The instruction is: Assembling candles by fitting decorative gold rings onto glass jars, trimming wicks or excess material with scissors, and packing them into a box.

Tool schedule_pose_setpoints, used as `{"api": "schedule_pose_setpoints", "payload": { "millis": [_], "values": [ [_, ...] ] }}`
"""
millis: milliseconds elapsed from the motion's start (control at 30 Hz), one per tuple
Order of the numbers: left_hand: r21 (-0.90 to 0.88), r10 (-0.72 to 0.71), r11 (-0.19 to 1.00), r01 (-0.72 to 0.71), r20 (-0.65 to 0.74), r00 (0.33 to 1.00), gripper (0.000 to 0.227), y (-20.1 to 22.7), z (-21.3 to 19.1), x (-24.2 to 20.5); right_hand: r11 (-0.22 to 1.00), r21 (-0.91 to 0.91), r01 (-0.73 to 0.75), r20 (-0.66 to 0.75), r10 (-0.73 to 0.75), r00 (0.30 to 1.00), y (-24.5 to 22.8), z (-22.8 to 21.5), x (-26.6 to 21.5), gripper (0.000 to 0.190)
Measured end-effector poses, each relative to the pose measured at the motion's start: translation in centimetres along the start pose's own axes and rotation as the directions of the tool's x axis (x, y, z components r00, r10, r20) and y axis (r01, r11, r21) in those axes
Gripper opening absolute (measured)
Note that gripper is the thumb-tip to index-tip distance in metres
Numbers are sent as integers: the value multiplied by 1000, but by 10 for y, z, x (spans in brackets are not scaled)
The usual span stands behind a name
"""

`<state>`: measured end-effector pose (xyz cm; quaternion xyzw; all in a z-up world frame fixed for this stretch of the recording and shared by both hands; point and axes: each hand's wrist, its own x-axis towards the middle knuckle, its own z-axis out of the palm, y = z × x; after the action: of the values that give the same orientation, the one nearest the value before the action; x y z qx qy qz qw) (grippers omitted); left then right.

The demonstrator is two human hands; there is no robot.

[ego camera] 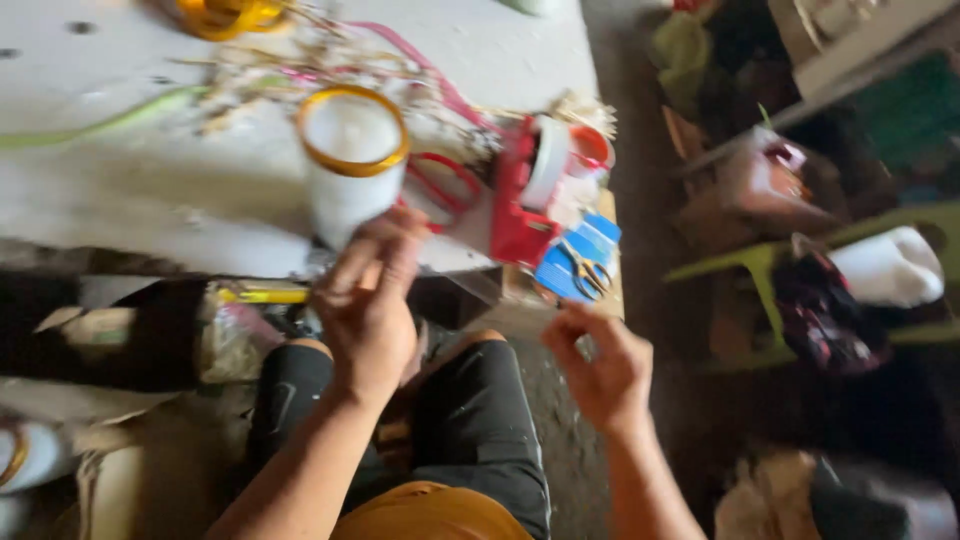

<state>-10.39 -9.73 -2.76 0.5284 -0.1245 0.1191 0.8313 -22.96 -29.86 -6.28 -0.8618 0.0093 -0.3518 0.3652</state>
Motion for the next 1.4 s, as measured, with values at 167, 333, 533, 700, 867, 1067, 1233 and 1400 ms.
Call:
{"api": "schedule_pose_setpoints", "payload": {
  "millis": [167, 333, 533, 700, 867, 1067, 1233, 1400],
  "values": [
    [-72, 258, 953, -293, -310, 915, 3, -13, -37, 44, 916, -82, 393, 66, -389, 919, -48, 21, 86, 22],
    [-181, 227, 938, -295, -324, 919, 5, -20, -37, 74, 894, -39, 447, 104, -442, 891, -51, 38, 104, 23],
    [-222, 17, 971, -87, -301, 954, 11, -35, -31, 96, 915, -18, 403, 106, -399, 911, -53, 44, 100, 26],
    [-156, -135, 984, 87, -333, 933, 29, -55, -41, 141, 940, 44, 338, 160, -341, 927, -57, 42, 99, 24],
    [108, 353, 932, -345, -67, 933, 44, -29, -47, 134, 952, 97, 291, 146, -303, 942, -59, 47, 92, 23],
    [550, 357, 770, -324, 51, 933, 127, -61, -25, 71, 958, 237, 164, 171, -207, 963, -88, 68, 74, 33],
    [484, 331, 800, -356, 138, 933, 96, -56, -39, 85, 897, -165, 410, 212, -374, 903, -76, 62, 77, 10],
    [266, 209, 918, -294, 305, 929, 95, -44, -58, 104, 939, 3, 344, 129, -341, 931, -36, 79, 158, 9]
  ]
}}
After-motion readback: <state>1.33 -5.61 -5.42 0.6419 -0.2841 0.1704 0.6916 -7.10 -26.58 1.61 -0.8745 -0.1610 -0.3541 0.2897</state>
